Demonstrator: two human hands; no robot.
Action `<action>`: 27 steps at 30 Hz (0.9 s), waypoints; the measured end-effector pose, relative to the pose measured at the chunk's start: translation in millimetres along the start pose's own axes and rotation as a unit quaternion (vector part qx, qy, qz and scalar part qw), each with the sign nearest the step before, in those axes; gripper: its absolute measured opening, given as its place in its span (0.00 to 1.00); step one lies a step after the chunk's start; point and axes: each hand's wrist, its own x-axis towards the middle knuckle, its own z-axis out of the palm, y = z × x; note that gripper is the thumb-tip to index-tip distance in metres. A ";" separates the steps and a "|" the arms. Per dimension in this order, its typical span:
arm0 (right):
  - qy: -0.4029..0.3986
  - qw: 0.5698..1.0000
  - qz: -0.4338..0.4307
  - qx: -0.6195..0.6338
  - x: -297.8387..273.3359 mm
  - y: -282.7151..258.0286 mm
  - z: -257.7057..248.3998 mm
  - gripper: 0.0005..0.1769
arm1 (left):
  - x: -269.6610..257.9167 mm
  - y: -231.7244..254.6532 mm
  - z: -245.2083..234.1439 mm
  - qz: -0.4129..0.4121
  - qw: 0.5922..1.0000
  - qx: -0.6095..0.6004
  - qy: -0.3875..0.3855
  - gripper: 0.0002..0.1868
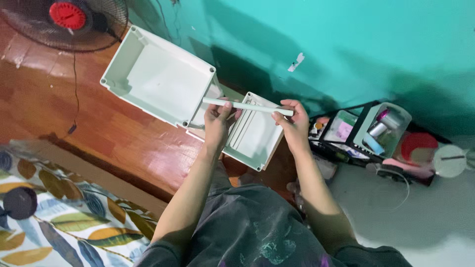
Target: The person assembles a white plastic shelving unit by inserting vertical support poles into the corners of the shelves and stacking them to form a multi-tiered structure. The person handles the shelves and poles by hand, aligning and securing each component in sequence.
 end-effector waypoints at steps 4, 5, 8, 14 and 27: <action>-0.015 0.998 0.003 0.067 6.4 -8.3 3.7 0.23 | -9.6 2.6 2.2 0.000 0.999 -0.053 0.008 0.14; -0.018 0.997 0.006 0.078 7.1 -9.5 5.6 0.23 | -11.9 5.1 2.5 0.001 0.998 -0.061 0.008 0.14; -0.027 0.993 0.027 0.112 8.0 -10.3 9.4 0.23 | -15.9 12.8 2.2 0.003 0.998 -0.054 0.013 0.14; -0.007 0.975 0.070 0.211 19.0 -4.1 23.2 0.19 | -19.6 37.0 5.3 0.037 0.999 -0.024 -0.014 0.14; -0.012 0.969 0.100 0.227 39.8 11.9 105.4 0.15 | 10.0 62.4 0.1 0.039 0.982 0.181 -0.029 0.16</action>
